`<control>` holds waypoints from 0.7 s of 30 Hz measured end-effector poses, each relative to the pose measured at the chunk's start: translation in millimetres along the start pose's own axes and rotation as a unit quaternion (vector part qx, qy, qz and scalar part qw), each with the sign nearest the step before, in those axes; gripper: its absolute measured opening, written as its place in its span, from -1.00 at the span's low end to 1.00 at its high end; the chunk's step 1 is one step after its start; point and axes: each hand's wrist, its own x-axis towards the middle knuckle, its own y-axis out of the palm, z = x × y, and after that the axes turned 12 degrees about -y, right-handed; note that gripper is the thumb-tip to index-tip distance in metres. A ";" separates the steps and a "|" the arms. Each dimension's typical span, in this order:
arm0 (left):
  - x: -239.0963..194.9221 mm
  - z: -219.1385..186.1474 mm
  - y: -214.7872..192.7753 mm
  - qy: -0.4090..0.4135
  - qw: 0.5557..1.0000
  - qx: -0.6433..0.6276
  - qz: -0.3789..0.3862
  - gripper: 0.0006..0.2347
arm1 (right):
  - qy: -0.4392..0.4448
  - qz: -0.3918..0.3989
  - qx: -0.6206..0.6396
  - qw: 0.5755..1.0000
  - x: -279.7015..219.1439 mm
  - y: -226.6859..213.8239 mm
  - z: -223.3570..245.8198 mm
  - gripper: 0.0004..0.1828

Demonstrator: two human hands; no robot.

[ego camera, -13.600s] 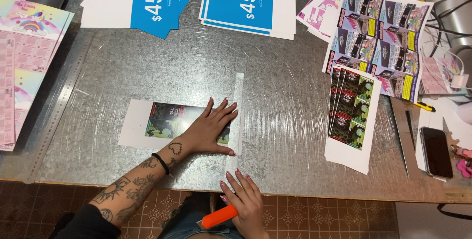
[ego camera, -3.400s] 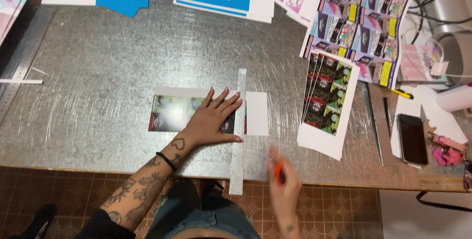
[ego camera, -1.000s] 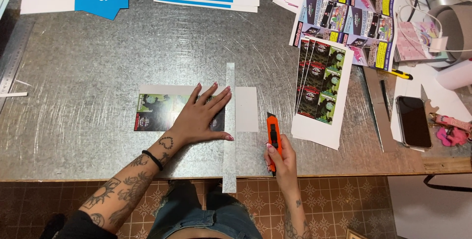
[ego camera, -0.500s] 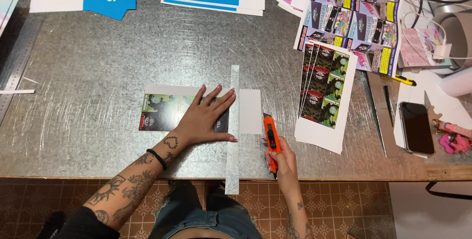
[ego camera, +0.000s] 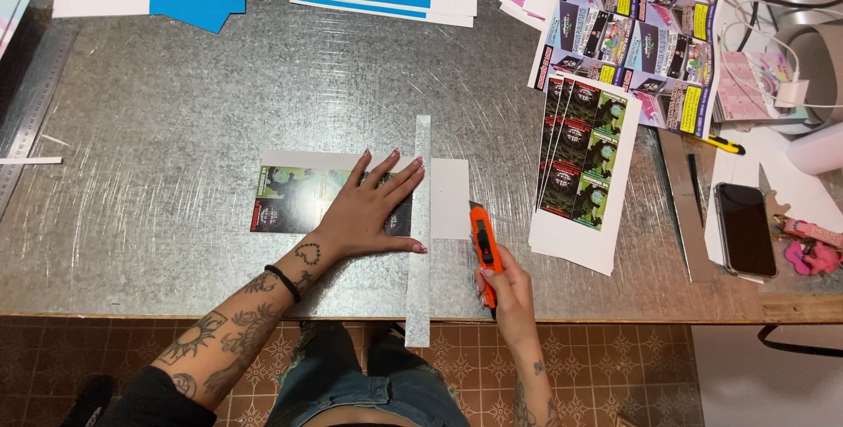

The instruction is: Using a utility knife and a metal ruler to precisely cut printed sheets into smaller sections on a workbench.

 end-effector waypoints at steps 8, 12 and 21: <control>3.4 -8.1 -18.3 -0.036 0.997 -0.040 0.049 0.06 | 0.000 0.065 -0.214 0.975 19.8 48.1 80.2 -0.33; 4.2 -12.6 -24.1 -0.071 0.992 -0.051 0.088 0.06 | -0.031 0.047 -0.321 0.945 33.0 67.4 88.4 -0.41; 4.0 -12.0 -23.2 -0.072 0.992 -0.054 0.083 0.06 | -0.039 0.018 -0.354 0.934 51.0 76.8 73.9 -0.40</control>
